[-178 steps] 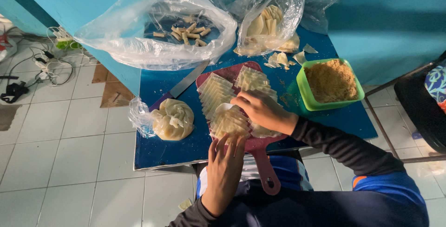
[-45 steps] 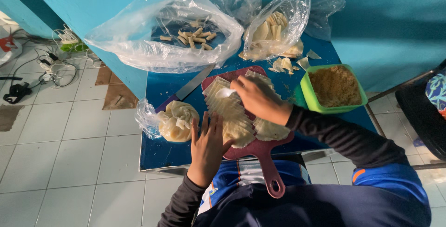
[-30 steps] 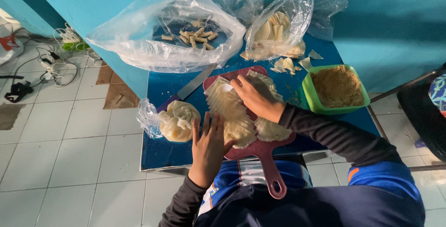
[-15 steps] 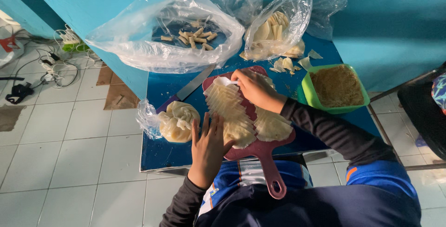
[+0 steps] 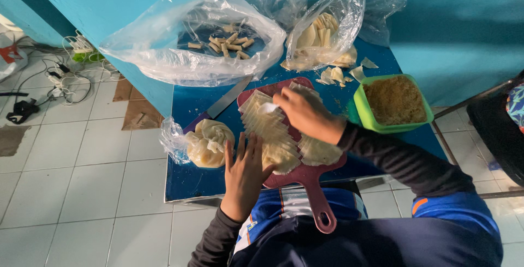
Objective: The person sits at a small table folding filled pastries. They take dough wrappers, place filling from a green container onto each wrapper, fold the wrappers over the filling by hand, and arrange the folded pastries in rows on a paddle-shaped board, with folded pieces accumulating in plastic bags on the table.
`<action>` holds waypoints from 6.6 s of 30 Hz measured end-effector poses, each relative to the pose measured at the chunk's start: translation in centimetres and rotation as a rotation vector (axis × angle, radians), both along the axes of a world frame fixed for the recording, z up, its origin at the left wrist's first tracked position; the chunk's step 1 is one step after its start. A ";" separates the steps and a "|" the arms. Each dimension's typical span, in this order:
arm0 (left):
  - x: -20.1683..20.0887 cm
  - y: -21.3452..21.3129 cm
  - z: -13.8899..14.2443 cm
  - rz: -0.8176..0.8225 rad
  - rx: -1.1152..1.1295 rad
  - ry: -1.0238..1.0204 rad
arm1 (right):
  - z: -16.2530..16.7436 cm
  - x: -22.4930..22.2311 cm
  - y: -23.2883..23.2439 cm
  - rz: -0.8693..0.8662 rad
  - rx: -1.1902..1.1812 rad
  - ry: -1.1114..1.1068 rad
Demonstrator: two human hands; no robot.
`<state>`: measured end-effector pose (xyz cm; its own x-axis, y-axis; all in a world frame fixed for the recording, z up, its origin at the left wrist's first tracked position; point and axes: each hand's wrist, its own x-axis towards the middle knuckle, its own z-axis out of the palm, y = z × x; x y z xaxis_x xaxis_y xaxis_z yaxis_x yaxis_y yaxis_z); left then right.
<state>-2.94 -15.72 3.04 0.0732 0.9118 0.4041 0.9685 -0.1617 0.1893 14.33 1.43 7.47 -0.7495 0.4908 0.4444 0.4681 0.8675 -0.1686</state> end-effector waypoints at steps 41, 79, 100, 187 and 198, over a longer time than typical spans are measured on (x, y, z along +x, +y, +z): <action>0.0 0.1 -0.1 0.000 0.008 0.000 | -3.0 -1.9 2.9 0.030 0.102 0.044; 0.0 0.1 -0.5 0.006 0.032 0.012 | -1.0 0.4 4.5 0.178 -0.086 0.158; 0.0 0.2 0.0 0.032 0.062 0.021 | -0.3 -0.2 3.0 -0.058 -0.099 0.185; 5.8 -3.0 1.9 -0.016 0.153 -0.182 | 5.6 15.1 -2.1 -0.141 -0.182 -0.003; 8.6 -1.6 0.3 -0.063 0.120 -0.156 | -1.8 9.5 -7.2 0.035 -0.244 0.087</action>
